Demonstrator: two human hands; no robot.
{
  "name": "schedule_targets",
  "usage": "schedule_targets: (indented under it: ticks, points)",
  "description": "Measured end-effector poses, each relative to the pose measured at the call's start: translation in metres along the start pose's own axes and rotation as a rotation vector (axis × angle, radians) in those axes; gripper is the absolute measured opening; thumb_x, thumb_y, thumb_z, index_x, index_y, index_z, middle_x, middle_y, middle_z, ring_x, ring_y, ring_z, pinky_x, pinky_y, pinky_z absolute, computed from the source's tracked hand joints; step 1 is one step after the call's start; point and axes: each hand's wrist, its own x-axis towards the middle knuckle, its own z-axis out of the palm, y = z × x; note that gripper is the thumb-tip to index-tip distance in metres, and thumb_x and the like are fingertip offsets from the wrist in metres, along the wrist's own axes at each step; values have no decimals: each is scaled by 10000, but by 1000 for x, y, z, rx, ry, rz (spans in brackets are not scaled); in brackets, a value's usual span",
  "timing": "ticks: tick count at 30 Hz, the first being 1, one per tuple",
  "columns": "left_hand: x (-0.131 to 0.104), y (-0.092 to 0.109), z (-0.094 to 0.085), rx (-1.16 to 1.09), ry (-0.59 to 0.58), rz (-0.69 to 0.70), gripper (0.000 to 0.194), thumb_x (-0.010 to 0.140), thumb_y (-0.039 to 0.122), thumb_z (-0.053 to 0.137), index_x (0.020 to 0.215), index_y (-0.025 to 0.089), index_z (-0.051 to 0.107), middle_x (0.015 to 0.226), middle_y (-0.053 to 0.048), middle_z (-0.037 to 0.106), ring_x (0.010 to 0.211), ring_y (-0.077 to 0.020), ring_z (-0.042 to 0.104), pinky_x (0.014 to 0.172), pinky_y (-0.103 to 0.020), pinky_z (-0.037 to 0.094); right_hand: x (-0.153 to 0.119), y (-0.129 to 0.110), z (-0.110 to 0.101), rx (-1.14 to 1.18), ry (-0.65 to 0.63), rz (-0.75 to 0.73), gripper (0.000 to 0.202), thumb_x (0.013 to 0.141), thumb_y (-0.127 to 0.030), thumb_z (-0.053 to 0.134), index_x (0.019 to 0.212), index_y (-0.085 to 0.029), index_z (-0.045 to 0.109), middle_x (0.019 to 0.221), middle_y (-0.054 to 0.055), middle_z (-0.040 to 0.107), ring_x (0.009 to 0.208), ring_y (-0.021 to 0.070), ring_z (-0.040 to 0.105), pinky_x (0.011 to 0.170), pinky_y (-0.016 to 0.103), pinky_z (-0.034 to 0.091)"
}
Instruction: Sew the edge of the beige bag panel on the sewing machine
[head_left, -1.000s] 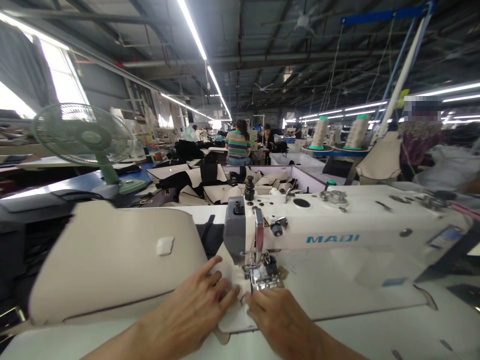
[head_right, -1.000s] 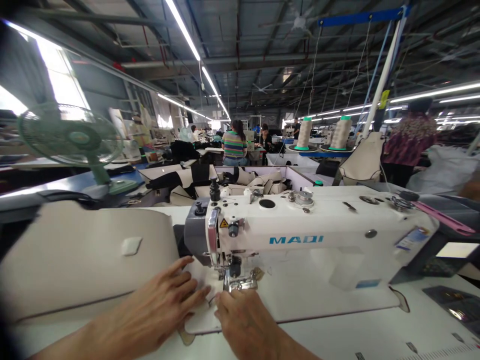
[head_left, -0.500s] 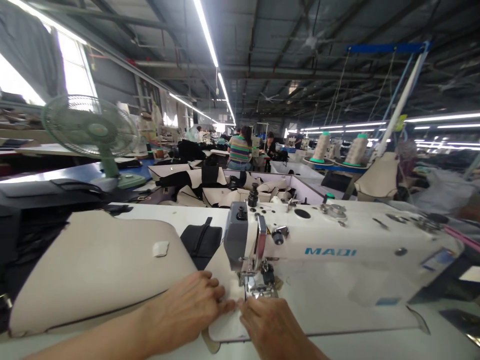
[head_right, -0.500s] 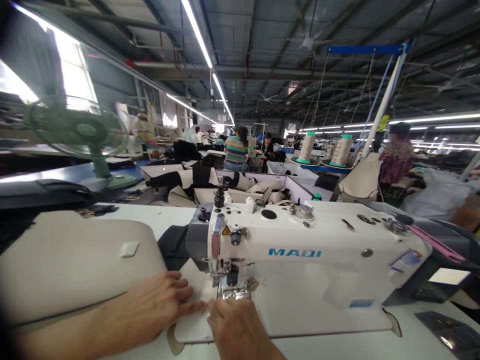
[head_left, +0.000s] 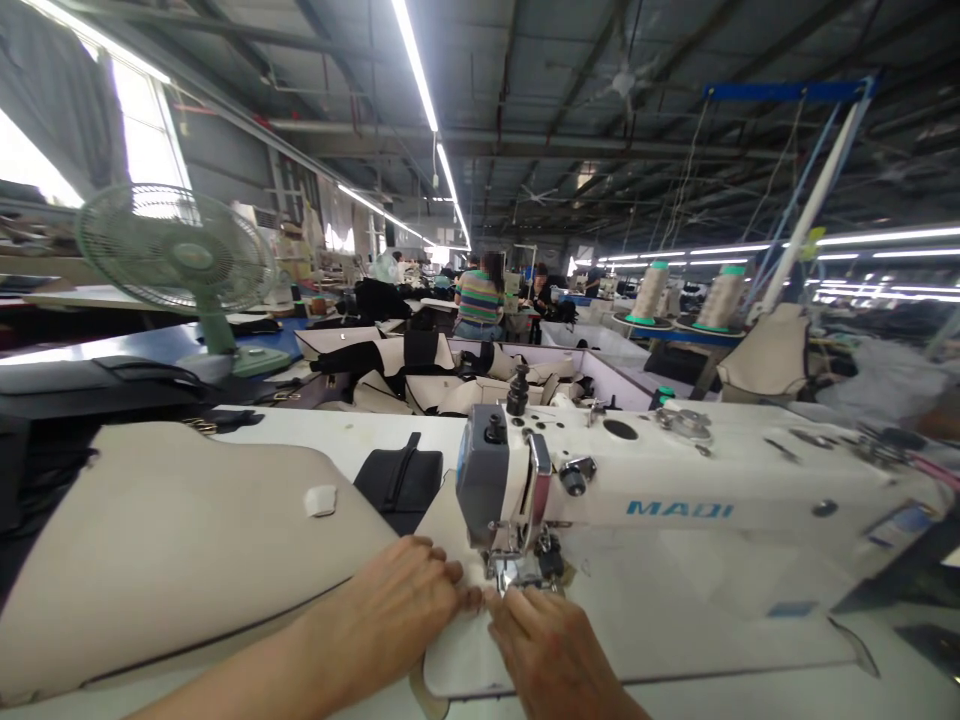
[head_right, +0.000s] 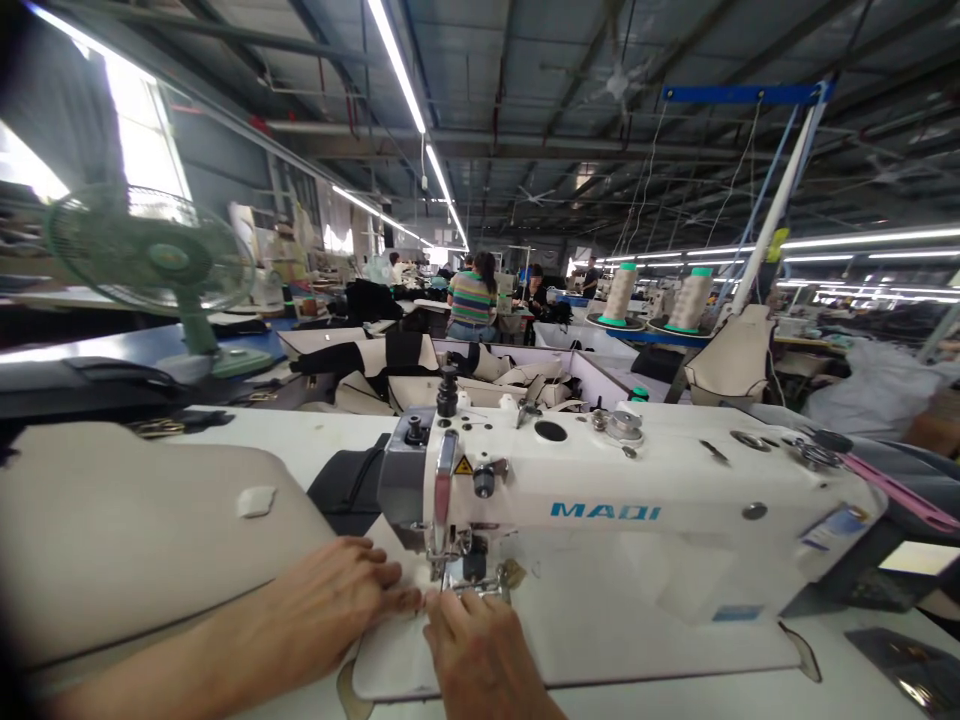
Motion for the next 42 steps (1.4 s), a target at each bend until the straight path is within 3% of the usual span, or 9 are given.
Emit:
schedule_targets:
  ticks: [10,19,30,42]
  points:
    - [6,-3,7,22,10,-21,282,781,9,628,984,200,585,822,-17,553,749,-220,544,681,-303,406,-1,2,1,16,-52,12,275,1019,-121,295,999,-125,569,833,44,556,709,212,530,563,343,352]
    - [8,-3,6,31,-10,-41,367,759,-40,609,1020,214,561,813,-15,561,735,-229,535,677,-304,397,-7,4,-12,143,-106,70,367,1062,-248,249,980,-154,595,780,32,543,678,185,543,566,307,380]
    - [10,-2,3,-5,-21,-63,414,741,-66,583,1045,212,555,840,-16,573,770,-246,554,703,-345,421,-9,5,-14,146,33,103,406,1069,-274,260,923,-164,623,710,22,543,607,160,542,545,285,373]
    - [10,0,1,26,-2,-69,280,809,-6,603,985,201,536,816,-12,574,726,-246,534,638,-353,381,-5,6,-18,102,144,142,422,1064,-273,291,833,-184,633,698,15,569,597,165,541,548,307,340]
